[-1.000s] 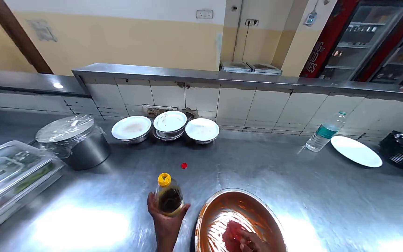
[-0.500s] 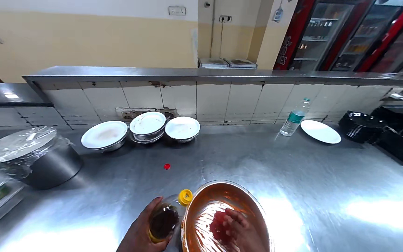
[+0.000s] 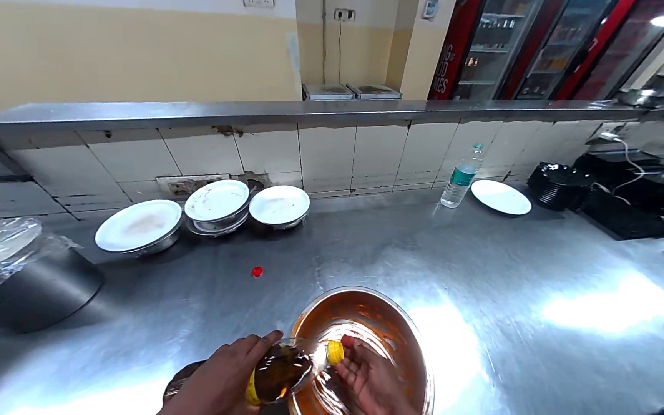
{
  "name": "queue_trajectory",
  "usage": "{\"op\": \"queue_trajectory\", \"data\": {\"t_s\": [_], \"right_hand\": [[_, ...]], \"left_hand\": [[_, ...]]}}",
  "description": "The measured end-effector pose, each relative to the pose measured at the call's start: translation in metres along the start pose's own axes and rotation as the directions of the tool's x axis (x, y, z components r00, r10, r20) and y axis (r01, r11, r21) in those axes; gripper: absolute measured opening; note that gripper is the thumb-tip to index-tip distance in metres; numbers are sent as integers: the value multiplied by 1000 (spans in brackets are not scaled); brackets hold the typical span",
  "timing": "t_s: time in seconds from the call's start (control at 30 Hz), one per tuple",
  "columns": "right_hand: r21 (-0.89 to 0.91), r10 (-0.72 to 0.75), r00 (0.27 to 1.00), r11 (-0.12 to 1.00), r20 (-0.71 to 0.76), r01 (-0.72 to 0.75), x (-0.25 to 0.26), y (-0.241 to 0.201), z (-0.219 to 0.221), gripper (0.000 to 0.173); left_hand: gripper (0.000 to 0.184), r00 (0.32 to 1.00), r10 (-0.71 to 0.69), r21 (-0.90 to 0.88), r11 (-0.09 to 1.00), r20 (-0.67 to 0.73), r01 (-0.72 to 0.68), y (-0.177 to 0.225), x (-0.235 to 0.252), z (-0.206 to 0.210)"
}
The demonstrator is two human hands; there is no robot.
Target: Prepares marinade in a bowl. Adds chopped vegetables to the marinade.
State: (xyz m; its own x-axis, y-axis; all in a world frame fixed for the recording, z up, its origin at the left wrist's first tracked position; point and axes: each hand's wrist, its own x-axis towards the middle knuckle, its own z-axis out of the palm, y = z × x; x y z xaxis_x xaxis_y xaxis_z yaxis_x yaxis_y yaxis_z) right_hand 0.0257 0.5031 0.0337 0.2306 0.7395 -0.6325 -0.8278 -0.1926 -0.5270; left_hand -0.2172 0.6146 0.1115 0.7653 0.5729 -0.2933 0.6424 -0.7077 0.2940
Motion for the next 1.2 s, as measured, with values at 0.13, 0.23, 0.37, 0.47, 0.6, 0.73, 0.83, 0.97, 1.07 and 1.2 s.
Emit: {"op": "queue_trajectory", "data": {"t_s": [0.13, 0.23, 0.37, 0.47, 0.6, 0.73, 0.83, 0.97, 1.07, 1.2], "right_hand": [[36, -1, 999, 999, -33, 3, 4, 1, -4, 27], [71, -4, 998, 997, -62, 8, 6, 2, -5, 29], [100, 4, 997, 995, -77, 3, 6, 2, -6, 27], [101, 9, 998, 995, -67, -2, 7, 4, -7, 27], [96, 11, 998, 995, -69, -5, 6, 4, -6, 26], [88, 10, 998, 996, -61, -5, 6, 4, -7, 26], [99, 19, 998, 995, -65, -12, 5, 5, -8, 24], [89, 29, 996, 996, -83, -22, 4, 5, -6, 19], [89, 32, 996, 996, -86, -24, 4, 5, -6, 19], [94, 41, 996, 995, -81, -34, 5, 6, -6, 20]], "left_hand": [[100, 997, 1, 61, 998, 77, -5, 4, 8, -5], [99, 996, -5, 82, 997, 91, -2, 6, 11, -6], [100, 992, -25, 103, 995, 122, 13, 10, 15, -9], [99, 990, -38, 126, 992, 133, 21, 12, 17, -10], [100, 987, -46, 150, 988, 156, 22, 14, 19, -12], [100, 980, -63, 162, 986, 187, 33, 14, 21, -13], [99, 980, -68, 171, 985, 188, 35, 14, 21, -12], [98, 977, -74, 173, 984, 199, 39, 15, 22, -12], [98, 976, -75, 179, 983, 203, 39, 17, 21, -14], [98, 978, -72, 191, 981, 196, 34, 16, 22, -13]]}}
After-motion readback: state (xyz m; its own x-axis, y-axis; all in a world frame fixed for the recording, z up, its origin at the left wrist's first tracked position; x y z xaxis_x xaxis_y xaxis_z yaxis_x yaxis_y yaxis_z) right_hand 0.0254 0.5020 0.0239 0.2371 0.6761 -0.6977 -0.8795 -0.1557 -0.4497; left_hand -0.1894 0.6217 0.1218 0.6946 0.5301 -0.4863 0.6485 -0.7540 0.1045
